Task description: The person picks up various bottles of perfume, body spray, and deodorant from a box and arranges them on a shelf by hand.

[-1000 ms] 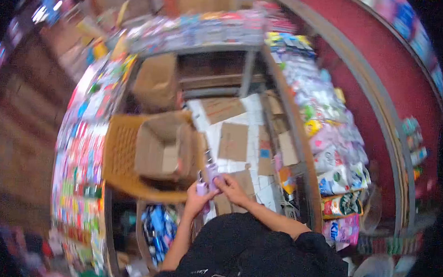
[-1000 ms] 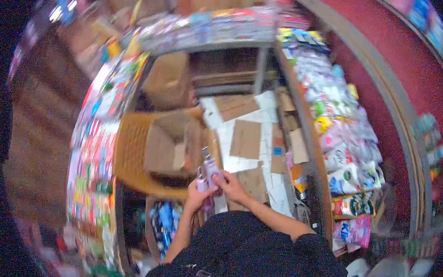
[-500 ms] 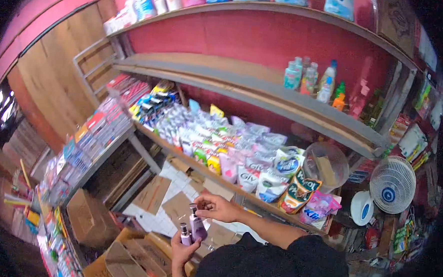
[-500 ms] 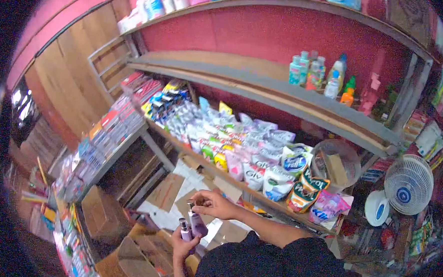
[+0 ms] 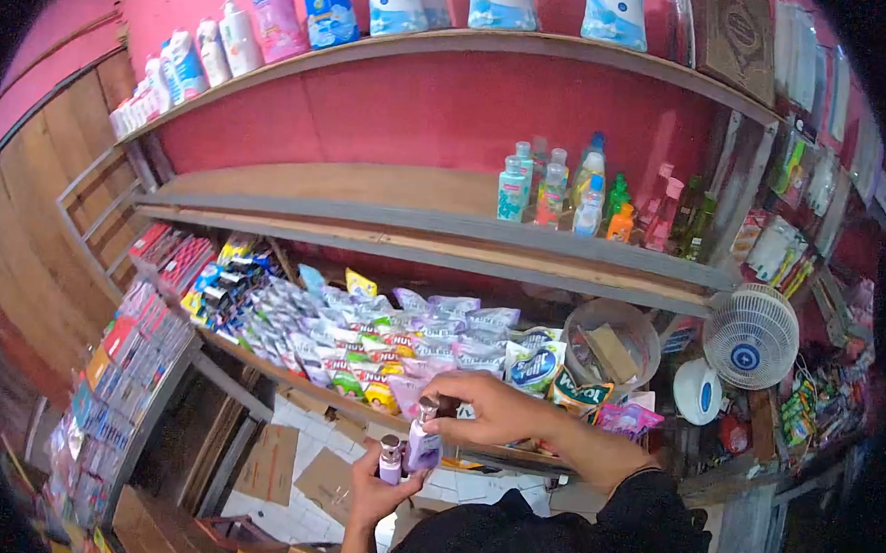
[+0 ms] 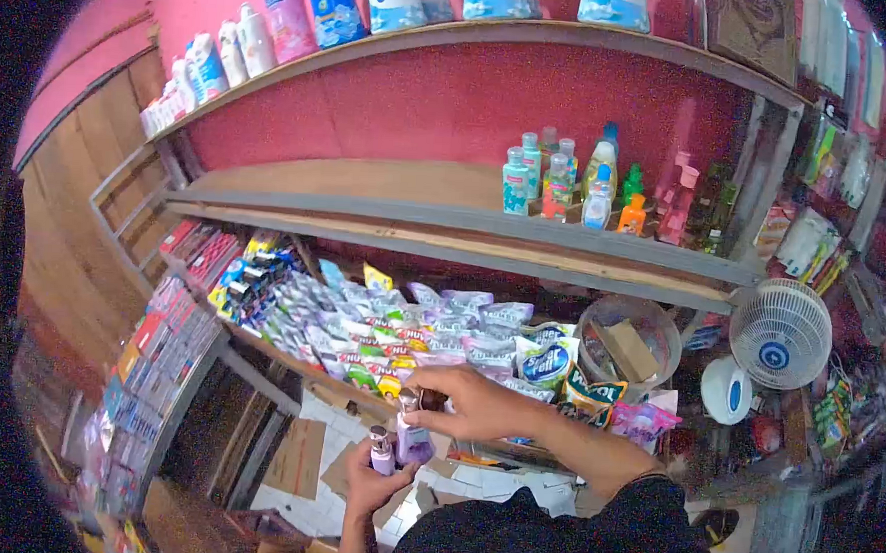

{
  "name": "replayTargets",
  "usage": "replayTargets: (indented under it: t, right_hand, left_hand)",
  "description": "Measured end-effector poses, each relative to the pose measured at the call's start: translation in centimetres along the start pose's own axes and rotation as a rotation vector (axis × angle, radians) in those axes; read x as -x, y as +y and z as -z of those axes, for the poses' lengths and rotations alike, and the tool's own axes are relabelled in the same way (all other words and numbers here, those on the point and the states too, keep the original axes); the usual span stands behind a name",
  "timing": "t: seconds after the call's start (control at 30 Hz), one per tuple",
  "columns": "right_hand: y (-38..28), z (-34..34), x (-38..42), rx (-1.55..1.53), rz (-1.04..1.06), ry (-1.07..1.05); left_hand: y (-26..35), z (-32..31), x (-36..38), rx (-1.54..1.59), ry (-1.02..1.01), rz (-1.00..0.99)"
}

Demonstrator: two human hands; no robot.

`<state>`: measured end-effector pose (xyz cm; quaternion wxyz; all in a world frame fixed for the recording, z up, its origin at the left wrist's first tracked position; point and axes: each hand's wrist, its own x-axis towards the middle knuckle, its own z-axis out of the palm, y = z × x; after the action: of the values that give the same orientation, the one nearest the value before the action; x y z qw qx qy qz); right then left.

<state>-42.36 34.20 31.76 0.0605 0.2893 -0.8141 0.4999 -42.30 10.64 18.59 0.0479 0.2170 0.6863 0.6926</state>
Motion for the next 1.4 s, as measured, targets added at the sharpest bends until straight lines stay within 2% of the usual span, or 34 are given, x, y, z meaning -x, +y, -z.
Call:
replayTargets:
  t: [0.03,0.07,0.17,0.2,0.23,0.3,0.33,0.43,0.5,0.57,0.6,0.73,0.93,1.17,1.23,1.4]
  right_hand:
    - [-0.6,0.9,-0.7,0.051,0.018,0.028]
    - [-1.6,2.1,-1.6,0.096,-0.059,-0.009]
    - [-3.3,4.7,-4.4,0.133,-0.02,0.292]
    - [-3.6,5.8,-5.5,-0.007,-0.044,0.376]
    - [-5.0,7.1,-6.8,-0.064,-0.076,0.442]
    - [-5.0,9.9,-9.9,0.052,0.071,0.602]
    - [-4.7,11.6,-11.6,0.133,0.115,0.655]
    - [-3.5,15.7,-15.5,0.342,0.048,0.776]
    - [-1.7,17.9,-17.7,0.482,0.03,0.825]
    - [0.8,19.9,-19.1,0.61,-0.043,0.804]
    - [1.6,20.6,-19.4,0.672,-0.084,0.791]
    - [3.1,21.6,-20.9,0.94,-0.346,0.743]
    - [6.6,23.2,-21.4,1.017,-0.538,0.678]
    - [8.3,23.1,-21.9,0.965,-0.533,0.631]
    - [9.5,23.4,-21.8,0.966,-0.486,0.641]
    - [9.1,23.2,-21.8,0.993,-0.515,0.612]
  left_hand:
    - [-0.2,0.5,-1.2,-0.051,-0.011,-0.072]
    - [0.2,1.0,-2.1,-0.004,0.026,-0.01]
    - [1.0,3.5,-6.1,0.026,-0.03,-0.086]
    - [-0.1,4.3,-7.4,-0.056,0.049,-0.205]
    - [-0.2,5.3,-8.2,0.02,0.041,-0.146]
    - [0.6,7.3,-9.8,0.174,0.023,-0.033]
    - [1.6,8.3,-10.8,0.089,0.005,-0.078]
    - [-0.3,11.7,-12.6,0.225,-0.038,0.077]
    - [-1.0,13.3,-13.8,0.182,-0.037,0.003]
    - [-1.8,14.5,-14.7,0.2,-0.043,-0.017]
    - [-3.8,15.5,-15.4,0.307,-0.153,0.038]
    - [-5.3,16.1,-16.6,0.319,-0.159,0.044]
    - [-4.9,15.6,-16.7,0.383,-0.17,0.082]
    - [-4.8,15.0,-16.4,0.395,-0.105,0.135]
    - [-4.8,14.9,-16.4,0.382,-0.109,0.118]
    - [-4.8,14.5,-16.6,0.377,-0.133,0.077]
